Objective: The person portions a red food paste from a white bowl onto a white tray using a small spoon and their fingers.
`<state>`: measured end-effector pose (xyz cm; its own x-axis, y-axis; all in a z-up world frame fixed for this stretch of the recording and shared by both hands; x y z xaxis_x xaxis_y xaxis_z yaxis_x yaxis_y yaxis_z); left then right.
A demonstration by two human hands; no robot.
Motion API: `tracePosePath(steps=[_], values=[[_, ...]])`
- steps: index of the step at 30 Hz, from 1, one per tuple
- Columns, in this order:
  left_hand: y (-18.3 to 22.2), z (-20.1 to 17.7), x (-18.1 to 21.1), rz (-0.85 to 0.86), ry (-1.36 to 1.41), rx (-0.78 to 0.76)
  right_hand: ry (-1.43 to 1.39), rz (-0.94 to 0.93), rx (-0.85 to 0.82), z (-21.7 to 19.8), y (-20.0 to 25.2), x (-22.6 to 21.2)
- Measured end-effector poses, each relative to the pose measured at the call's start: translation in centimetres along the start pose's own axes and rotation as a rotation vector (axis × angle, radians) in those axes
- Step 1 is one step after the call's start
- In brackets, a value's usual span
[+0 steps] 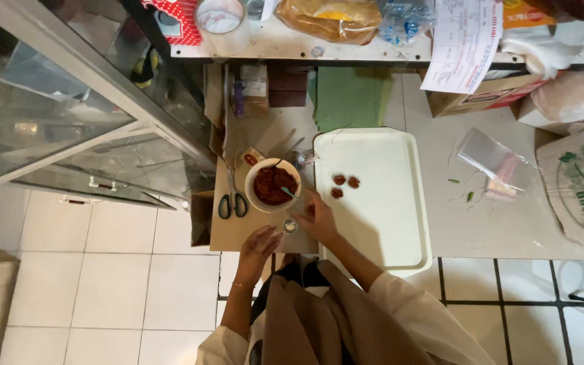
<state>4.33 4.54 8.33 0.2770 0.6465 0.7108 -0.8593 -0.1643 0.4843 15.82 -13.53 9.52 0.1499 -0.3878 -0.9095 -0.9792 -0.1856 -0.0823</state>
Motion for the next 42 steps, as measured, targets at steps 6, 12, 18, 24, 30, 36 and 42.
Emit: tracePosePath(steps=[6, 12, 18, 24, 30, 36, 42], values=[[0.5, -0.7, 1.8, 0.003, 0.035, 0.058, 0.211, -0.281, 0.062, 1.5, -3.2, -1.7], [-0.1, -0.7, 2.9, 0.061, 0.002, 0.077, 0.204, -0.355, 0.282, -0.8, -2.2, -3.8], [-1.9, -1.9, 2.2, 0.154, -0.008, 0.060, -0.099, 0.110, 0.318, 2.7, -2.5, 3.8], [-3.3, -3.7, 0.7, 0.162, -0.008, 0.061, -0.662, 0.526, 0.337, 6.6, -2.6, 9.5], [-2.8, -3.7, 1.8, 0.191, -0.006, 0.088, -0.891, 0.675, 0.362, 8.3, -3.0, 11.5], [-4.3, -3.6, 2.9, 0.247, 0.003, 0.069, -1.008, 0.707, 0.365, 7.8, -3.0, 13.7], [-5.4, -2.3, 3.3, 0.283, 0.036, 0.048, -0.856, 0.428, 0.400, 4.4, -3.5, 8.8]])
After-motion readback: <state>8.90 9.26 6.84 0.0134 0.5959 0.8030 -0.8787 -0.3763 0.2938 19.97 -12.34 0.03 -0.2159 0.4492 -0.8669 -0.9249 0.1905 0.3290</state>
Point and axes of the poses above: each hand's wrist, its own y-axis away from the middle knuckle, its own z-axis out of the palm, x = y × z, the point moved 9 cm from there along -y, towards the middle knuckle
